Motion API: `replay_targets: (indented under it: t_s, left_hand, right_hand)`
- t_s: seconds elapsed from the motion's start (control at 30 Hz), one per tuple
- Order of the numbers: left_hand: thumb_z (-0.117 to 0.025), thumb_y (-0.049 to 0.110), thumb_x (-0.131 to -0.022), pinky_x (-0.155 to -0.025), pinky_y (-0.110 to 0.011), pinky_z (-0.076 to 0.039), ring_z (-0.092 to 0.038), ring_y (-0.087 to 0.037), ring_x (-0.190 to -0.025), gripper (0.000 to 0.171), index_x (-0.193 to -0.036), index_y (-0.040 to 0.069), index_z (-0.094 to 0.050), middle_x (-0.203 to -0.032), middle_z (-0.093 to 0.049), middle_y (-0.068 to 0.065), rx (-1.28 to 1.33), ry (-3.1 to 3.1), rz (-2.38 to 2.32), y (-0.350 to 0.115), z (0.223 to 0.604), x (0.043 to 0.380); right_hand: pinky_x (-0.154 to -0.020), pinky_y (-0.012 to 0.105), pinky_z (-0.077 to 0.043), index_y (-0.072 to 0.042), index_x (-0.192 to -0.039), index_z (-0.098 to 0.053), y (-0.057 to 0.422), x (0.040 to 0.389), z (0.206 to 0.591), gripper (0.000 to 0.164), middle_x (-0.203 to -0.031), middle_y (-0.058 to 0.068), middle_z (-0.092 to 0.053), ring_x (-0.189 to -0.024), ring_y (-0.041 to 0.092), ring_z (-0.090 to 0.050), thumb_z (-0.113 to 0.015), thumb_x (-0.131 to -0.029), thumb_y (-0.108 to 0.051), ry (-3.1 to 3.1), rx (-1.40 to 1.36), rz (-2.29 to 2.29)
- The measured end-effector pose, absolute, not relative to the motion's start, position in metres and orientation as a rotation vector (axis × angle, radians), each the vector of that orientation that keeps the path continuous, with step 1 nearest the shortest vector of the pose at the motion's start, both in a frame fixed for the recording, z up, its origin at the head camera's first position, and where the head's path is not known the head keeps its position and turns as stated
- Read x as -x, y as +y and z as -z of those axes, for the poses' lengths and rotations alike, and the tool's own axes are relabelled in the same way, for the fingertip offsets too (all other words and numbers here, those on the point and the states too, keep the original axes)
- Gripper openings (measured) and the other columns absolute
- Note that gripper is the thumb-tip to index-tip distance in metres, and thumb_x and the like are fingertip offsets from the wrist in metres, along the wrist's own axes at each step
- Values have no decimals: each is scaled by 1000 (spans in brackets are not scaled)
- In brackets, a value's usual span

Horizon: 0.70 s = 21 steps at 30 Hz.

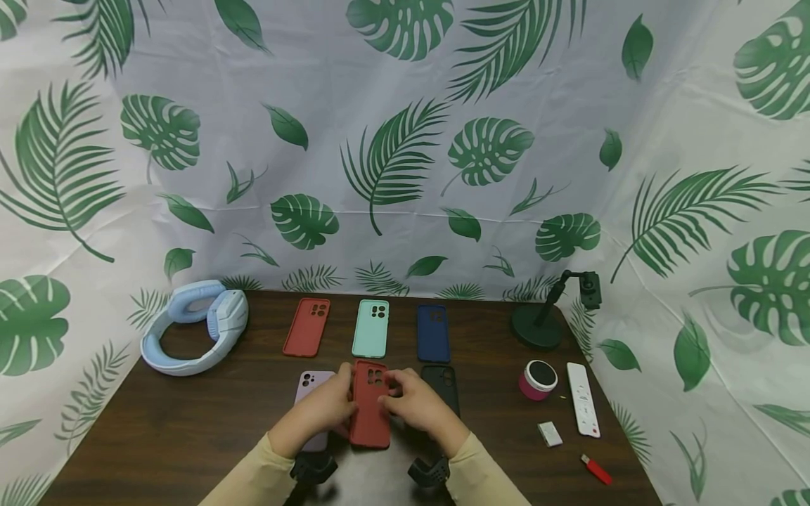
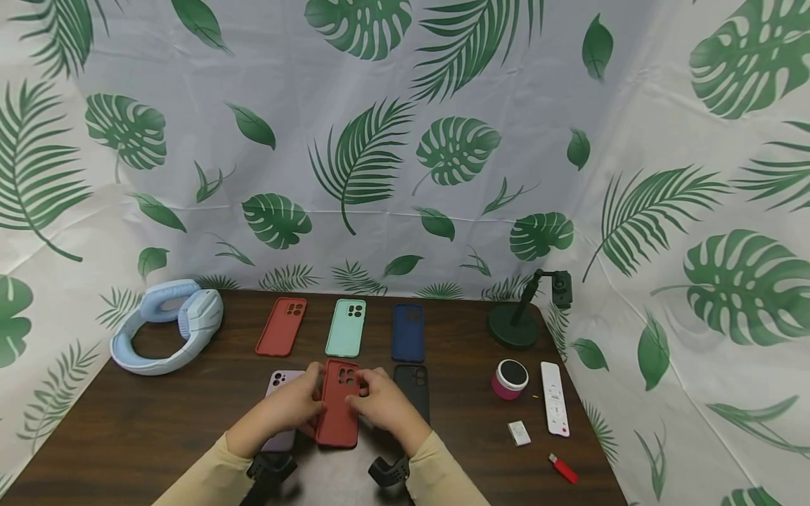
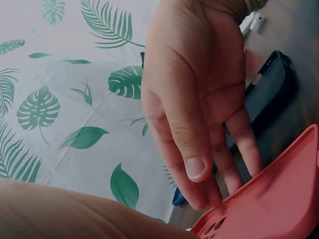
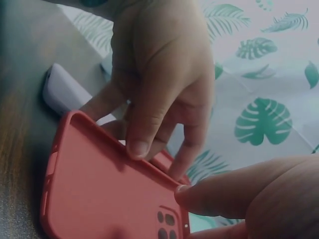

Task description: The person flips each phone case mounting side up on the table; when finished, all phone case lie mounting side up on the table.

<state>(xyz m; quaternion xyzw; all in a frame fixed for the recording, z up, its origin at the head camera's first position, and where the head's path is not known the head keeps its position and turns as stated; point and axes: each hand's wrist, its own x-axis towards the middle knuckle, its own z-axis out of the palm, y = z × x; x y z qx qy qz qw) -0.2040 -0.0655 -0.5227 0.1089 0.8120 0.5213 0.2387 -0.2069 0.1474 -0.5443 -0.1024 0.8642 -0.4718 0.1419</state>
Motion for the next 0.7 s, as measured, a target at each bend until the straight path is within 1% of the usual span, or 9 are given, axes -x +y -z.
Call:
replay_targets:
  t_s: [0.07, 0.13, 0.2, 0.3, 0.4, 0.53, 0.6, 0.7]
  left_hand:
    - [-57, -9, -94, -53, -43, -59, -71, -30, -65, 61, -146, -9, -26, -96, -64, -26, -299, 2256, -1403, -64, 524, 204]
    - [-59, -8, -93, -51, -41, -59, -69, -29, -65, 55, -141, -10, -33, -97, -61, -25, -299, 2318, -1350, -62, 525, 204]
    - [-61, -5, -91, -49, -38, -58, -66, -27, -69, 49, -135, -11, -41, -100, -57, -24, -304, 2393, -1267, -60, 526, 204]
    - [-64, 0, -89, -48, -35, -57, -60, -28, -78, 47, -131, -11, -47, -106, -52, -26, -291, 2456, -1159, -57, 529, 204]
    - [-65, 2, -88, -49, -36, -58, -56, -31, -86, 52, -135, -11, -47, -111, -50, -27, -271, 2451, -1130, -55, 531, 204]
    - [-66, 3, -87, -49, -37, -58, -55, -31, -86, 52, -134, -10, -48, -110, -49, -26, -252, 2425, -1167, -54, 531, 203]
    - [-66, 6, -89, -50, -37, -58, -55, -30, -85, 50, -133, -9, -49, -110, -48, -25, -255, 2400, -1192, -54, 531, 203]
    - [-63, 11, -95, -52, -39, -59, -55, -29, -84, 45, -135, -6, -51, -111, -47, -24, -262, 2340, -1239, -56, 529, 202]
  right_hand:
    - [-87, 37, -57, -2, -139, -57, 148, 207, 543, 53, -130, 18, -55, -115, 30, -65, -72, -93, -23, 2502, 292, 1349]
    - [-85, 37, -57, -2, -138, -57, 149, 207, 543, 53, -129, 18, -55, -113, 29, -65, -72, -93, -24, 2512, 293, 1340]
    - [-83, 35, -57, -2, -138, -58, 150, 207, 543, 52, -128, 18, -55, -112, 28, -65, -72, -93, -24, 2518, 291, 1331]
    - [-78, 31, -55, -3, -137, -59, 152, 208, 544, 51, -126, 17, -55, -110, 26, -65, -72, -93, -25, 2539, 293, 1306]
    - [-75, 29, -54, -2, -137, -59, 152, 208, 543, 51, -124, 17, -56, -108, 25, -65, -71, -93, -25, 2559, 303, 1285]
    - [-75, 27, -53, -1, -136, -60, 151, 209, 542, 51, -122, 17, -56, -105, 24, -65, -72, -92, -26, 2583, 321, 1273]
    - [-76, 27, -53, -1, -134, -61, 151, 209, 542, 51, -120, 17, -56, -105, 24, -65, -73, -92, -26, 2589, 326, 1273]
    - [-76, 28, -53, 0, -133, -61, 150, 208, 541, 50, -118, 17, -56, -105, 25, -65, -73, -92, -25, 2595, 330, 1269]
